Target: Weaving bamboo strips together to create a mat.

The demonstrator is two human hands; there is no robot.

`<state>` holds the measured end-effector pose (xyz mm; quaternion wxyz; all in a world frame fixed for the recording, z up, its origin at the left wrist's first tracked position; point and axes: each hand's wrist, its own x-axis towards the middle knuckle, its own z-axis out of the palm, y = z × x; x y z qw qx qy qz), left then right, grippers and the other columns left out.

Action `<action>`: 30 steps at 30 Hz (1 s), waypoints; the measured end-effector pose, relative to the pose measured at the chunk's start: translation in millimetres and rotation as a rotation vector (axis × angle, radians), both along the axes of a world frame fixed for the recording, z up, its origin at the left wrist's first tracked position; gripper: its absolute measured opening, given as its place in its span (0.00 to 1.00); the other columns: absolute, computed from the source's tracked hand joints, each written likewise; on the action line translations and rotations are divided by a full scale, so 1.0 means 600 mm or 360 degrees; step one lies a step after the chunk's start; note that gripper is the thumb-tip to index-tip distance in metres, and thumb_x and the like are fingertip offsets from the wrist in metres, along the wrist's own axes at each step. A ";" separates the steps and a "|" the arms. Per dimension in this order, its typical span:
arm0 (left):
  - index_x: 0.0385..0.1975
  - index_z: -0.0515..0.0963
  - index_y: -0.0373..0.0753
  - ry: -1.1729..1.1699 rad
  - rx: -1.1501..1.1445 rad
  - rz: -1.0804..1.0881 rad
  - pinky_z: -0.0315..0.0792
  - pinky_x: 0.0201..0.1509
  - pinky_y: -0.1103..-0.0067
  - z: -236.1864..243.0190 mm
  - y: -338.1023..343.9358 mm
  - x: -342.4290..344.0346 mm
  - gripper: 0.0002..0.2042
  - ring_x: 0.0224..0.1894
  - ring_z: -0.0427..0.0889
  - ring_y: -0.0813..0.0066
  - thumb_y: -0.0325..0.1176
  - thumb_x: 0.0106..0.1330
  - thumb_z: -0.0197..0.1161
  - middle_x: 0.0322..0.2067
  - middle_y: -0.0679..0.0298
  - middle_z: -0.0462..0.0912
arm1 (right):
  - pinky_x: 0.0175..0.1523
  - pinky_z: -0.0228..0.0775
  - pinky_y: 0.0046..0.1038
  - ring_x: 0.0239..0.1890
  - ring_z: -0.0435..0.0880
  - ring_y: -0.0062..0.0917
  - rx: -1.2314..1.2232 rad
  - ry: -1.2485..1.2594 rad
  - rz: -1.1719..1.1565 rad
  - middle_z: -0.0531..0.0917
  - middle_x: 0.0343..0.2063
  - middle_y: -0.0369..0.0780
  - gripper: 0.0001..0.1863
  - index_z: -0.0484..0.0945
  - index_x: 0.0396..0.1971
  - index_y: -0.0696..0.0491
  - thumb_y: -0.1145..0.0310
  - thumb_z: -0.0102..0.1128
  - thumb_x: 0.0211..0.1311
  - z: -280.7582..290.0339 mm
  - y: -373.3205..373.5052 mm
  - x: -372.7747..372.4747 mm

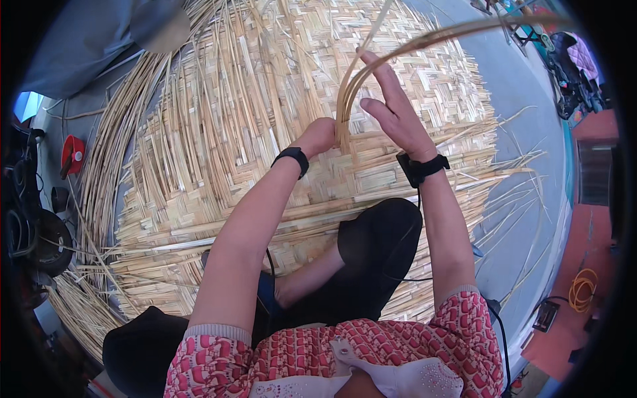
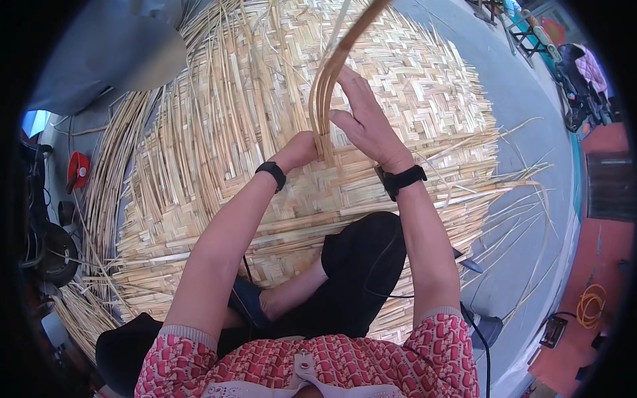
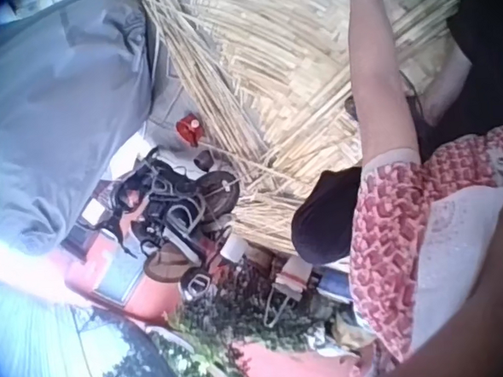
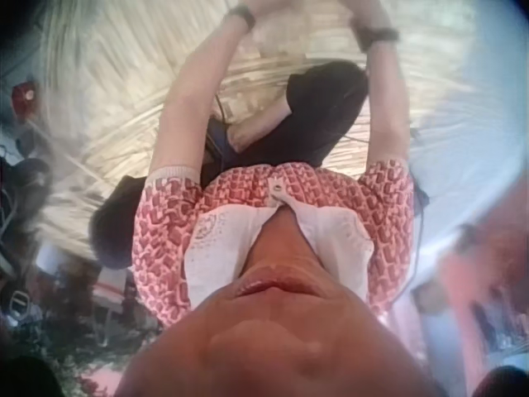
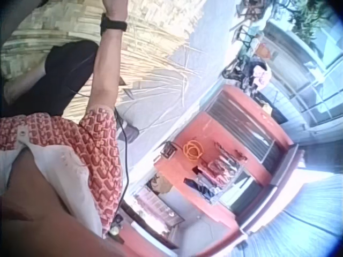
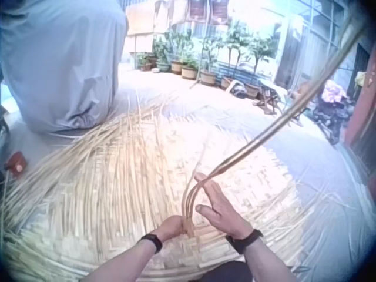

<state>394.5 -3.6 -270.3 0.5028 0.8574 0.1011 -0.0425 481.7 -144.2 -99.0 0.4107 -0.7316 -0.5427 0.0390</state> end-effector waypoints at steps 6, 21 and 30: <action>0.53 0.77 0.37 -0.0159 -0.0606 0.0329 0.76 0.46 0.71 0.050 0.008 -0.042 0.17 0.44 0.83 0.69 0.20 0.64 0.56 0.42 0.57 0.84 | 0.56 0.71 0.43 0.51 0.80 0.47 -0.1457 -0.0046 0.0091 0.82 0.48 0.52 0.25 0.71 0.58 0.53 0.59 0.60 0.64 -0.180 -0.052 0.071; 0.71 0.56 0.36 -0.0173 0.1036 0.0286 0.43 0.77 0.57 -0.049 -0.078 -0.242 0.36 0.76 0.48 0.54 0.46 0.67 0.60 0.73 0.52 0.54 | 0.37 0.78 0.35 0.29 0.86 0.32 -0.1858 -0.0455 0.0140 0.85 0.25 0.42 0.14 0.80 0.32 0.56 0.59 0.63 0.58 -0.154 -0.034 0.027; 0.71 0.57 0.37 -0.0174 0.1076 0.0280 0.42 0.77 0.56 -0.054 -0.076 -0.253 0.34 0.76 0.49 0.54 0.45 0.69 0.58 0.73 0.53 0.54 | 0.37 0.73 0.39 0.33 0.82 0.40 -0.1242 -0.0609 -0.1097 0.83 0.28 0.40 0.03 0.76 0.33 0.50 0.69 0.59 0.61 0.006 -0.331 0.101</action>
